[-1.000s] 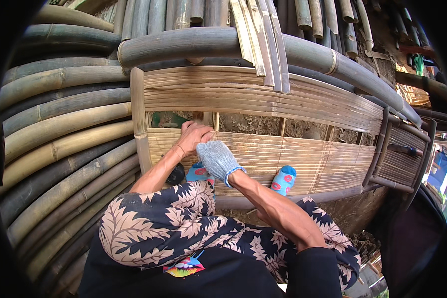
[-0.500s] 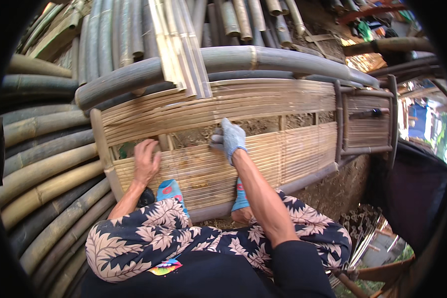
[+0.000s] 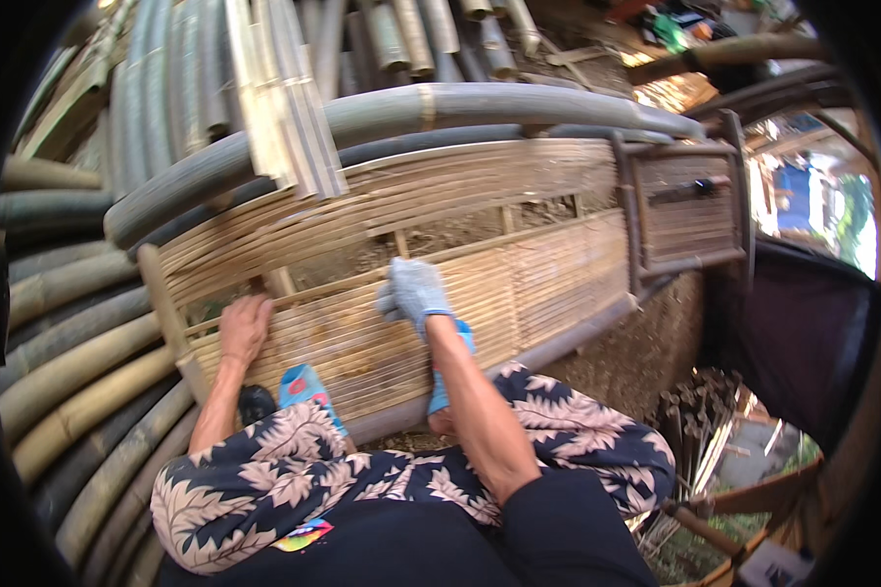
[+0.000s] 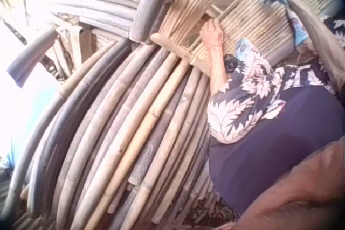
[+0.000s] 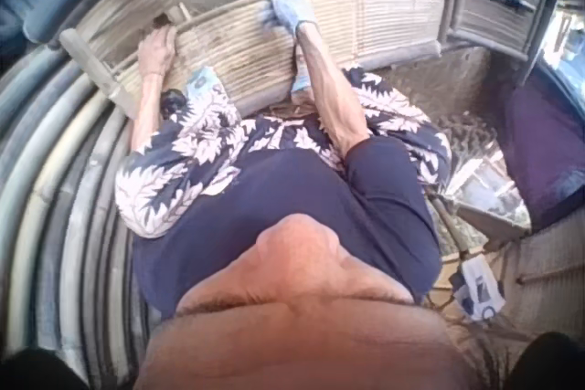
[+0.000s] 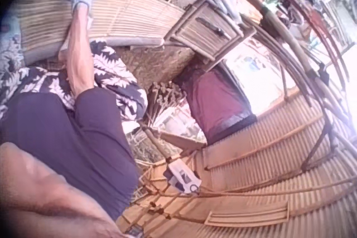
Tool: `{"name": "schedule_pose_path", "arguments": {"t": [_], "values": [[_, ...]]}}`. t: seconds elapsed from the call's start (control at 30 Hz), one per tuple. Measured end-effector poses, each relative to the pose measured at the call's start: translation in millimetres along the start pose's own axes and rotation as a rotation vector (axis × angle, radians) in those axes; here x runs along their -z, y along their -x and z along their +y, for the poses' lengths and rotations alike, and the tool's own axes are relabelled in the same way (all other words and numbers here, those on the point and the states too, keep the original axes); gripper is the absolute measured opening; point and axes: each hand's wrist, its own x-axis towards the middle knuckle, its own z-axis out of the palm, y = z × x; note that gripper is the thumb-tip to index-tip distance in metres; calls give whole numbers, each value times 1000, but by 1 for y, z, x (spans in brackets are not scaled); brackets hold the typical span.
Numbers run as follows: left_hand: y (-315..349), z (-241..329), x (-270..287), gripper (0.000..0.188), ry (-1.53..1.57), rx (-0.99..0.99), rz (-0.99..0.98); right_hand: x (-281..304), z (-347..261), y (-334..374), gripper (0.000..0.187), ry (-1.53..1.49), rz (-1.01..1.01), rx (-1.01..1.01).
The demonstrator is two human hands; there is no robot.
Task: The person weaves thin bamboo strips into the seat of a bamboo bench using their hands while wearing a glove.
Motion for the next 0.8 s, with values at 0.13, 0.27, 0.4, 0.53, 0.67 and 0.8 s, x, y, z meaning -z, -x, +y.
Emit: {"name": "schedule_pose_path", "arguments": {"t": [0.13, 0.27, 0.4, 0.53, 0.67, 0.8], "values": [[0, -3, -11, 33, 65, 30, -74, 31, -53, 39, 26, 182, -86, 363], [4, -16, -5, 34, 125, 65, -134, 26, -103, 79, 24, 883, -299, 963], [4, -25, -9, 36, 169, 145, -219, 13, -117, 120, 35, 542, -404, 566], [-8, 10, -2, 34, 219, -77, 31, 59, -122, 155, 50, 231, -446, 932], [-20, 95, 17, 34, 510, -309, -134, 76, -147, 162, 27, 429, 129, 1003], [-20, 70, 17, 26, 476, 116, 61, 111, -124, 63, 22, 560, 573, 590]]}}
